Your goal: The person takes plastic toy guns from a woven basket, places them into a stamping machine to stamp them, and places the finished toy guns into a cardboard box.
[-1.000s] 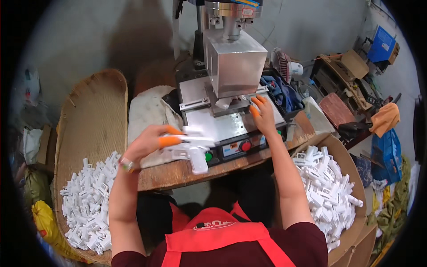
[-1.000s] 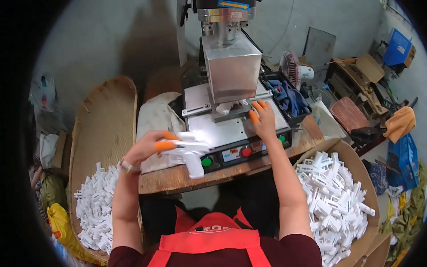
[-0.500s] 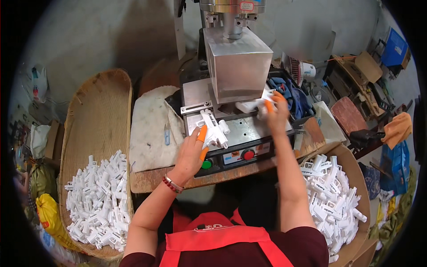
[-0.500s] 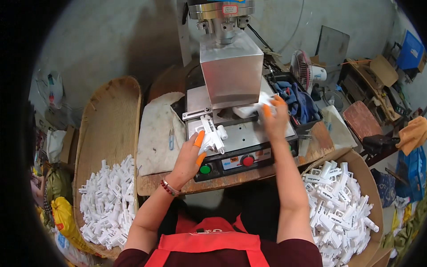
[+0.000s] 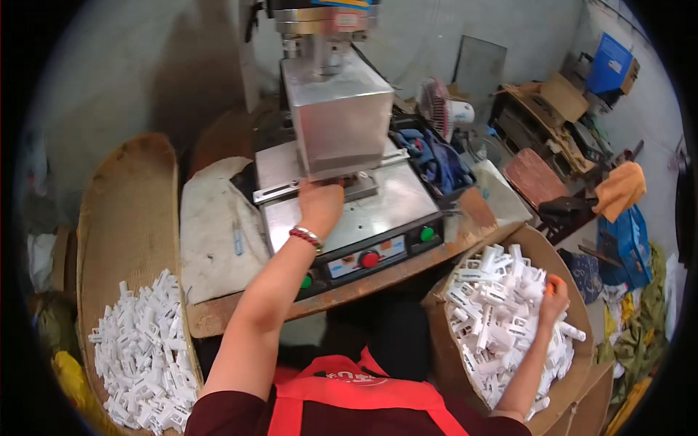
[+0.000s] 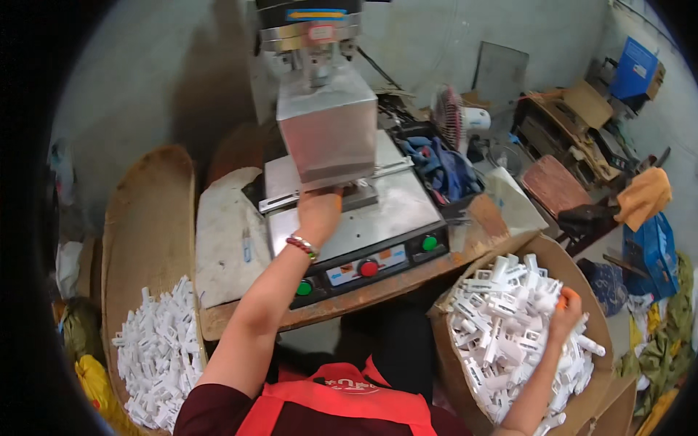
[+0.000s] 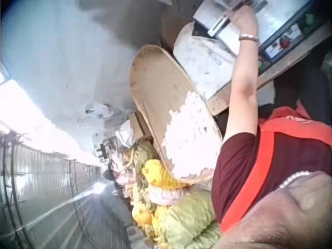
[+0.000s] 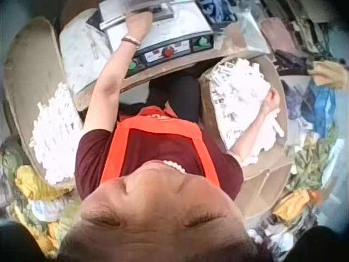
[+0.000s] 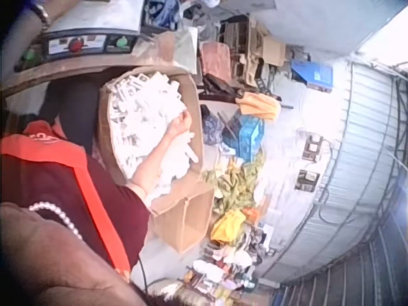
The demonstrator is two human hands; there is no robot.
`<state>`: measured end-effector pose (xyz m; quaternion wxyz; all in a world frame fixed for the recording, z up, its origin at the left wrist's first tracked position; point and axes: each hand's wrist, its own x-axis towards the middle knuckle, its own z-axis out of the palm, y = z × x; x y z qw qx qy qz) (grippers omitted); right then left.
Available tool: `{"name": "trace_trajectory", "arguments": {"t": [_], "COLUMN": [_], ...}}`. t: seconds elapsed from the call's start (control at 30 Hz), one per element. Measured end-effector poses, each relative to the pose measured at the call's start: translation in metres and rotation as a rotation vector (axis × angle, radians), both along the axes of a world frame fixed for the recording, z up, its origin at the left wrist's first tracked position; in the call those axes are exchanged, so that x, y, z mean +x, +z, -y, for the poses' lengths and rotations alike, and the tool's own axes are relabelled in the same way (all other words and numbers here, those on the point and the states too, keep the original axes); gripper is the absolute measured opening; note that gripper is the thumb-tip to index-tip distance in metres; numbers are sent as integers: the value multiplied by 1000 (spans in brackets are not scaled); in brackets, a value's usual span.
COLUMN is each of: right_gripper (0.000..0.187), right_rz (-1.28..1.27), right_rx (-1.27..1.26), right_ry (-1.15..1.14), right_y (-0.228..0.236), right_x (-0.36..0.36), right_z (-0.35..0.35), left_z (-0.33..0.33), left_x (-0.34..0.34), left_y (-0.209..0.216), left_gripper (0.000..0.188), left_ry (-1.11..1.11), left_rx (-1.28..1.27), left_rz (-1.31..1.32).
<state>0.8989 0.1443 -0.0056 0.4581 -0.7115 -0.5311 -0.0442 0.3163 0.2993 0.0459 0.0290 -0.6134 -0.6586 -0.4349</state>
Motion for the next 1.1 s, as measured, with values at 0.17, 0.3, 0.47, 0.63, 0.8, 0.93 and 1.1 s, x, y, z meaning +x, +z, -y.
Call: {"name": "trace_trajectory", "arguments": {"t": [0.17,0.3,0.47,0.63,0.8,0.93,1.1], "right_gripper": [23,22,22,51,46,43,56], "right_rz": [158,-106,-158,360,168,251,328], "right_rx": [18,208,193,-407,-309,-181,-196], "right_ry": [143,-165,-164,-63,-232,-113,243], "right_y": [18,45,30,-47,-72,-68,-83], "right_x": [-93,-66,-11,-3,-3,1,-32], "right_z": [-26,10,39,-2,-22,-21,-28], "left_z": [32,85,143,150,145,146,154], "left_x": [-22,-51,-52,-56,-54,-59,-76], "left_y": [26,1,-16,-39,-50,-53,-62], "left_gripper": [31,37,33,33,33,30,31], "left_ry": [-44,-186,-162,-93,-90,-71,-14], "left_rx": [-363,59,15,-29,40,118,173], "left_rz": [-531,-243,-315,-318,-302,-320,-348]}}
